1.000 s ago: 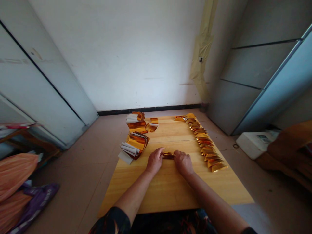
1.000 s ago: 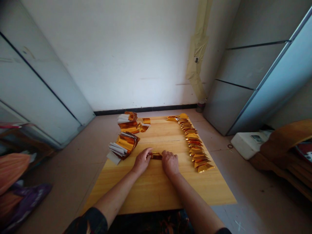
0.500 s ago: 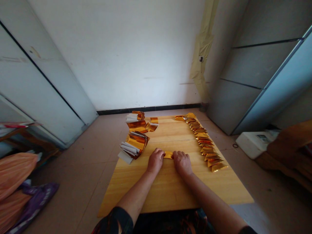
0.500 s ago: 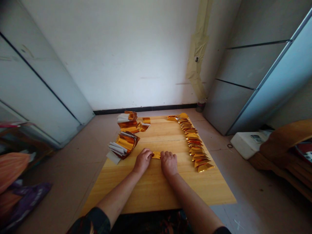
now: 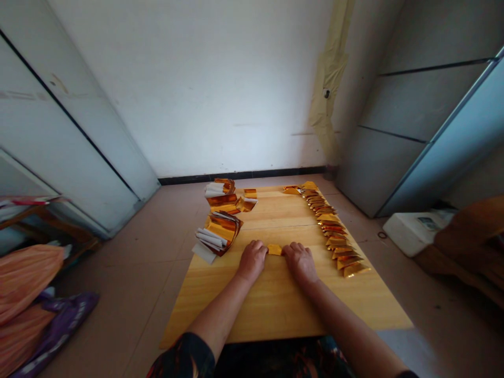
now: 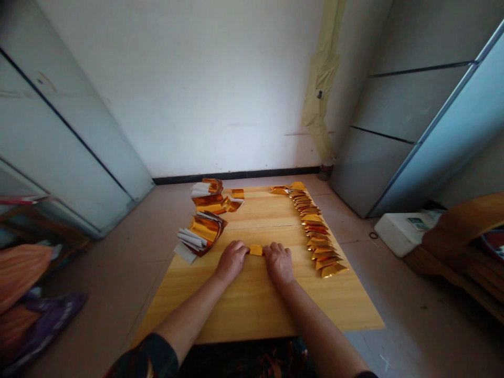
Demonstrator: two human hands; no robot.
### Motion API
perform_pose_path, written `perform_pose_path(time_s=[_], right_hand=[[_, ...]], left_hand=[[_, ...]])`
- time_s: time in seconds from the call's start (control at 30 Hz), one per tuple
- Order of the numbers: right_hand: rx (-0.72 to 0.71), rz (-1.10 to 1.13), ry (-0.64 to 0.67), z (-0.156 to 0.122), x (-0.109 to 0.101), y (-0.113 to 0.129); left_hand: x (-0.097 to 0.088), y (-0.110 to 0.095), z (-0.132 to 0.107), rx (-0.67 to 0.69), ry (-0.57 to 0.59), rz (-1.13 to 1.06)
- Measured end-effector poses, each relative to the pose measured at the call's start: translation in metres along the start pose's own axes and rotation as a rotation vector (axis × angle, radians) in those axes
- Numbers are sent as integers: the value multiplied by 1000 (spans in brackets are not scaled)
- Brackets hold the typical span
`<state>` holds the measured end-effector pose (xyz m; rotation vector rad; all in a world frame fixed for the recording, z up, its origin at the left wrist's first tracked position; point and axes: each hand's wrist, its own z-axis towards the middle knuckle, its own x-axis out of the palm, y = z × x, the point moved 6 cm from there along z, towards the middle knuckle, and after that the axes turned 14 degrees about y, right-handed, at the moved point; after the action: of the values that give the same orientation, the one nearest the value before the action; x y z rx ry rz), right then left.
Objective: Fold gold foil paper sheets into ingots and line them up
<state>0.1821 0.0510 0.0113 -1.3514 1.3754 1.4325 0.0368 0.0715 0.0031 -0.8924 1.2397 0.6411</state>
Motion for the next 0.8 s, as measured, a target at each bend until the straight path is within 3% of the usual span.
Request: perform_pose_path(time_s=[0.23,0.43,0.53,0.63,0.8], right_hand=[[-48,17,26,7,-8,-18],[-140,178,-142,10,-28,2],[-149,208,-24,18,-20,18],[-24,143,129,26,-7,19],[37,97,201,34,-6,14]], left_hand=[[-2,-13,-3,-18,92,118],[0,-19,-3,-37,101,134],[-1,-18,-3,-44,97,113],[-4,-12,-3,-53,96,65],[-12,8,-3,-138,54,-120]])
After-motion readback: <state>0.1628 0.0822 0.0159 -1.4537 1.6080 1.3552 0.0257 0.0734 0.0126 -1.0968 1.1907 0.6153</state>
